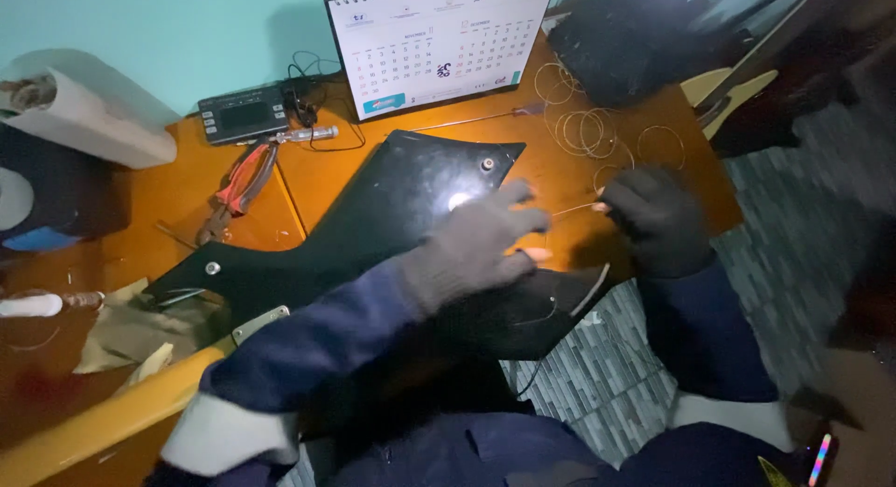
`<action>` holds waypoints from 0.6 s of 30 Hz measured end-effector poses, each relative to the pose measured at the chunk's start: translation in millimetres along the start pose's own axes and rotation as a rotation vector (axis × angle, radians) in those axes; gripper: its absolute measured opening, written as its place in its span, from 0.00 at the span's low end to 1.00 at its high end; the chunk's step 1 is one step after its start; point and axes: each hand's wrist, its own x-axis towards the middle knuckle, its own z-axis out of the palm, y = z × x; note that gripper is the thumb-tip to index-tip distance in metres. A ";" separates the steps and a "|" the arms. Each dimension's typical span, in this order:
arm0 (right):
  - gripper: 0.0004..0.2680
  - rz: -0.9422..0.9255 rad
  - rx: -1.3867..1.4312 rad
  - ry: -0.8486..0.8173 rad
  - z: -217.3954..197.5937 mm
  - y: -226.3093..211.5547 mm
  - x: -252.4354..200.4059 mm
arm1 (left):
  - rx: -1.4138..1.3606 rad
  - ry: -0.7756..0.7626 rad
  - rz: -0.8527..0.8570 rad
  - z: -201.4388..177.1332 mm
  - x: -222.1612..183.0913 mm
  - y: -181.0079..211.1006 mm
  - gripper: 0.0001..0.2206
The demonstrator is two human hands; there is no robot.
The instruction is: Threading and pulling new guitar strings through the bridge of an electric guitar body.
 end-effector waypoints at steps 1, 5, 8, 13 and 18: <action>0.05 -0.001 0.002 0.001 -12.7 -15.7 10.7 | 0.001 0.000 -0.002 16.1 12.9 -9.1 0.17; 0.04 -0.076 0.076 0.116 -49.0 -52.4 31.0 | -0.048 -0.243 0.014 89.7 46.0 -47.2 0.11; 0.04 -0.058 0.008 0.095 -51.9 -51.7 22.9 | -0.029 -0.197 0.036 89.5 42.3 -37.0 0.07; 0.08 0.015 -0.117 -0.114 -54.4 -36.8 14.4 | -0.070 -0.181 0.068 53.5 33.0 -19.5 0.11; 0.18 -0.056 0.140 -0.157 0.1 -31.1 -11.2 | -0.380 -0.177 -0.160 54.5 39.0 -31.1 0.06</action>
